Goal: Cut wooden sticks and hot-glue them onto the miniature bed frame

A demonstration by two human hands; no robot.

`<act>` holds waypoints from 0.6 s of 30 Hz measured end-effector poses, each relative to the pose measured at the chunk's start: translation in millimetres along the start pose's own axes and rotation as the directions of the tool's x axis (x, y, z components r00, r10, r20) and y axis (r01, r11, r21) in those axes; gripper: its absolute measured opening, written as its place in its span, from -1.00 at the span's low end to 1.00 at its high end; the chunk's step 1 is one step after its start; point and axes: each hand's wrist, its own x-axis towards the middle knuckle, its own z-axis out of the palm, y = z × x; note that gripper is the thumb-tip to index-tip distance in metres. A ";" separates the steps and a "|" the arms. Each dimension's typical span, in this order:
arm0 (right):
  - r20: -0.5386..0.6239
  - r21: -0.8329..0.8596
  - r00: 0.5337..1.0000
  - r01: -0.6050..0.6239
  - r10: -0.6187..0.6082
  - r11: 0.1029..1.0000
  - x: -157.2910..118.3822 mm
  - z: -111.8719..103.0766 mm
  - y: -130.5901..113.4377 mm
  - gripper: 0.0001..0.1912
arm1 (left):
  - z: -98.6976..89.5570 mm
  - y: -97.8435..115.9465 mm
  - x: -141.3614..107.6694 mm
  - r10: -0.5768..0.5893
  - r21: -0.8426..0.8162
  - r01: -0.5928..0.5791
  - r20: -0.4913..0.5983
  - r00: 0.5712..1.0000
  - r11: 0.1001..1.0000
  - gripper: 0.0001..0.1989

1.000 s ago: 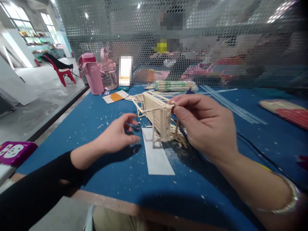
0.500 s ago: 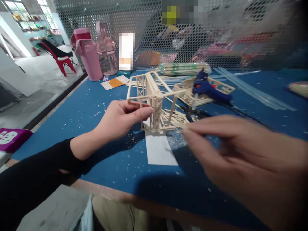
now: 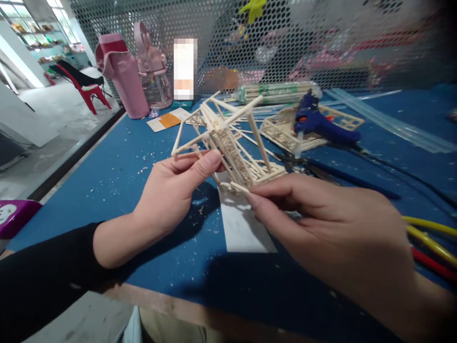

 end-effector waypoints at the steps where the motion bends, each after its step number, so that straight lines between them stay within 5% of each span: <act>1: -0.003 0.006 1.000 -0.009 0.009 1.000 -0.1 0.9 0.0 -0.88 | 0.2 -0.1 0.0 0.001 0.003 -0.001 -0.001 1.000 1.000 -0.79; 12: -0.022 -0.061 0.986 0.163 -0.165 0.985 -0.3 3.3 -4.6 -0.83 | 5.6 3.9 0.9 -0.032 -0.027 0.032 -0.022 0.999 0.999 -0.83; 18: -0.001 -0.085 0.994 0.110 -0.110 0.990 0.4 6.0 -4.0 -0.84 | 6.2 5.0 1.2 -0.031 -0.008 0.030 -0.016 0.999 1.000 -0.84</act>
